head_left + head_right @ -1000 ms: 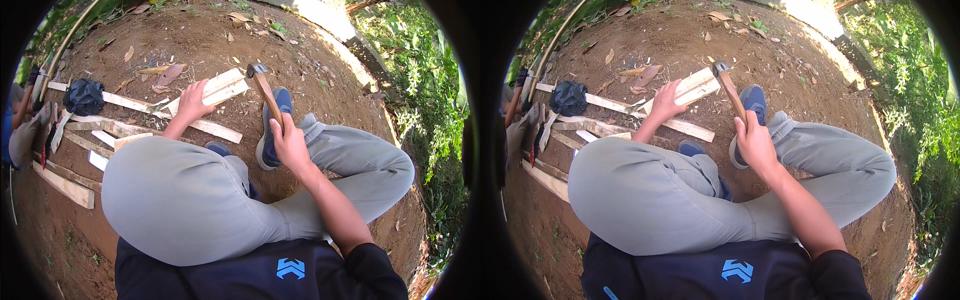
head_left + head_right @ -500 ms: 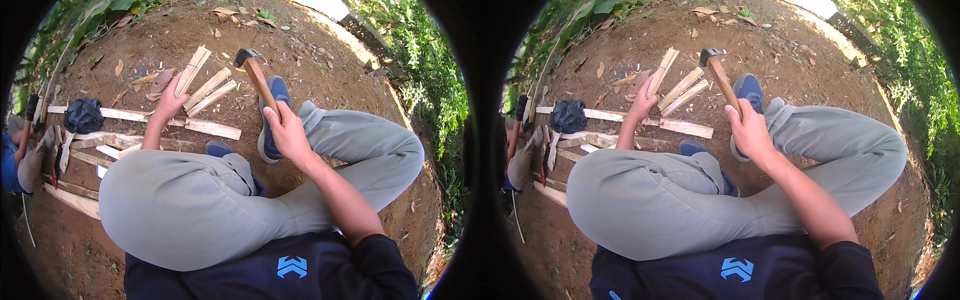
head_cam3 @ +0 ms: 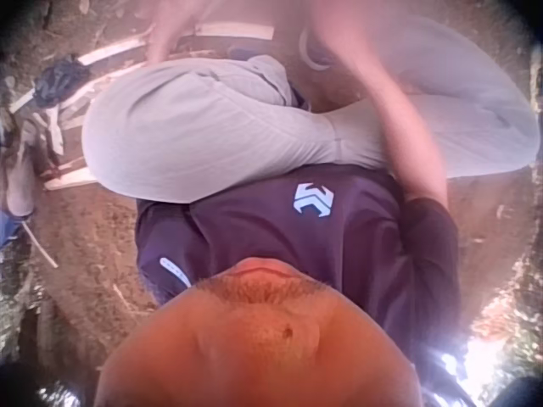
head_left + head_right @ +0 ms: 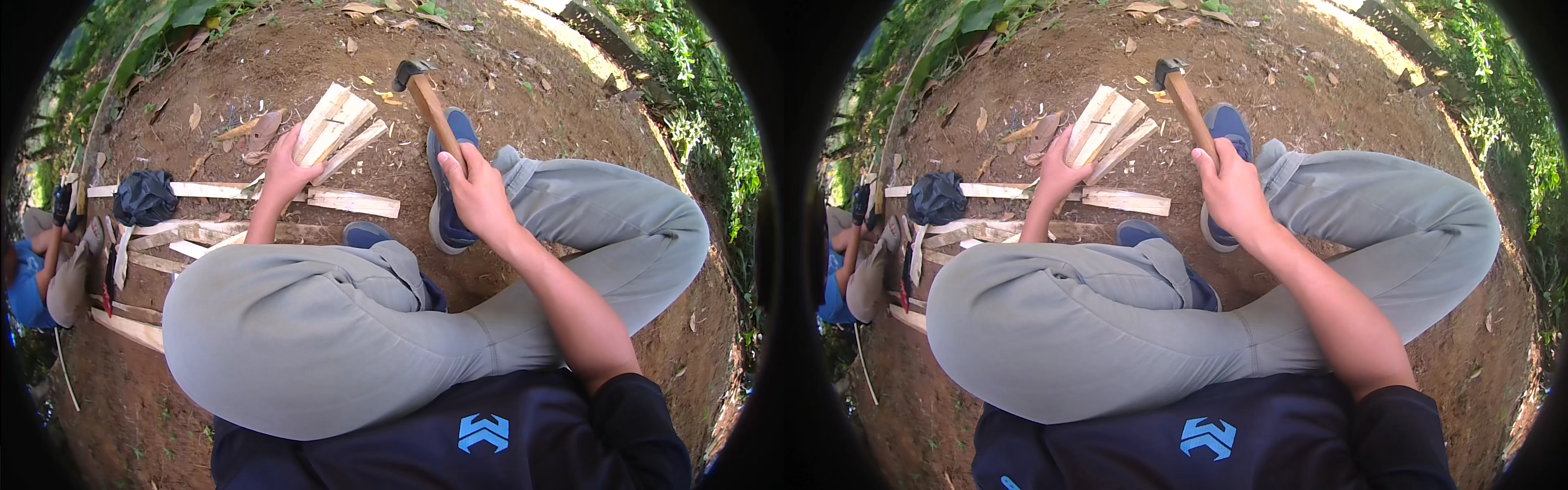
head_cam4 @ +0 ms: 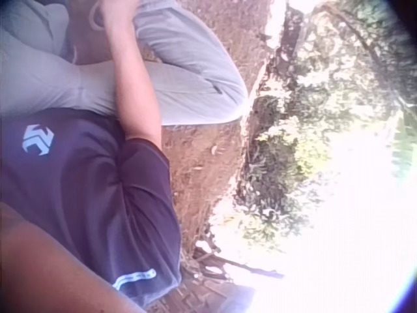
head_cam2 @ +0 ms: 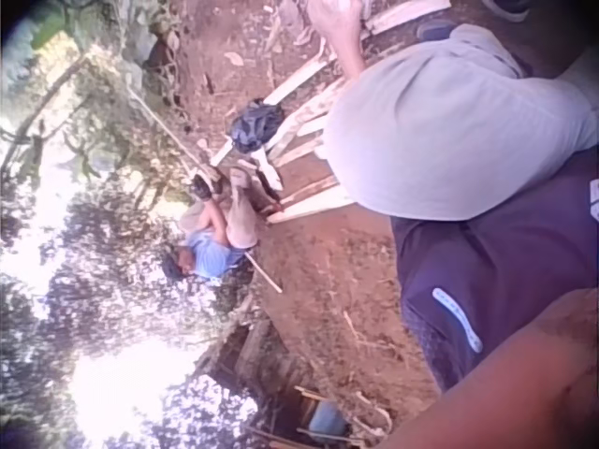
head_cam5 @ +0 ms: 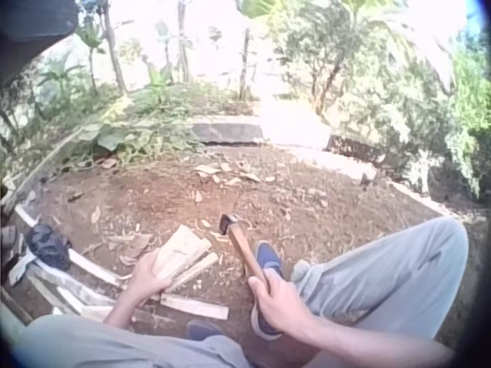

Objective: The person holds a wooden board on their lap while sitting on the ground and hammers small nails into it, then hammers a smaller piece of wood onto the board.

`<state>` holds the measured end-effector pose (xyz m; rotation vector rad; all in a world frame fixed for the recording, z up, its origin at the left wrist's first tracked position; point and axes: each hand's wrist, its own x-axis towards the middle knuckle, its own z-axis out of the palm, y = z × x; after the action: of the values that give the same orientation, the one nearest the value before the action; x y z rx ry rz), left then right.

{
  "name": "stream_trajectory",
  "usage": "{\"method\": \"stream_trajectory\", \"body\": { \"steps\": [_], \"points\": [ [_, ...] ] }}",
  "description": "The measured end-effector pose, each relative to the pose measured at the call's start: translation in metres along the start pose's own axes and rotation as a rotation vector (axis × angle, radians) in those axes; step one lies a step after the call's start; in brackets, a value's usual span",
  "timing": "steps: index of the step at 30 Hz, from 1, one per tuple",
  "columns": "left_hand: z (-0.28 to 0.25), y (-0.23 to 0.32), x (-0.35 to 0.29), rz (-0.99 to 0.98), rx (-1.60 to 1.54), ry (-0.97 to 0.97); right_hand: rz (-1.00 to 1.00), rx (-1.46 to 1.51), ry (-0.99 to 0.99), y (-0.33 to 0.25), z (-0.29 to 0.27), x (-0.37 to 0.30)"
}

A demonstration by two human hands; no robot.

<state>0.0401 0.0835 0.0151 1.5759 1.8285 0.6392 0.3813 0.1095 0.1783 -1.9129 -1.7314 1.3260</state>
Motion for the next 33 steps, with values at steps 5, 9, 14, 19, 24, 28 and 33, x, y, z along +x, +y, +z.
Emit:
{"method": "stream_trajectory", "body": {
  "steps": [5,9,14,19,24,28,33],
  "points": [
    [0.024,0.009,-0.004,0.020,0.257,-0.006,-0.070,-0.131,-0.061,0.014,0.011,0.003],
    [0.033,0.012,-0.010,0.034,0.272,-0.006,-0.067,-0.189,-0.156,0.006,0.015,0.001],
    [0.035,0.004,-0.013,0.045,0.249,0.030,-0.128,-0.321,-0.175,0.003,0.019,-0.007],
    [0.032,0.018,-0.013,-0.027,0.268,-0.028,-0.301,-0.461,-0.180,0.014,0.020,-0.005],
    [0.028,0.015,-0.013,-0.029,0.261,-0.075,-0.309,-0.523,-0.188,0.024,0.023,-0.003],
    [0.033,0.014,-0.013,-0.022,0.274,-0.071,-0.288,-0.499,-0.131,0.028,0.023,-0.003],
    [0.033,0.013,-0.014,-0.030,0.262,-0.043,-0.384,-0.372,-0.069,0.033,0.023,-0.002]
  ]
}}
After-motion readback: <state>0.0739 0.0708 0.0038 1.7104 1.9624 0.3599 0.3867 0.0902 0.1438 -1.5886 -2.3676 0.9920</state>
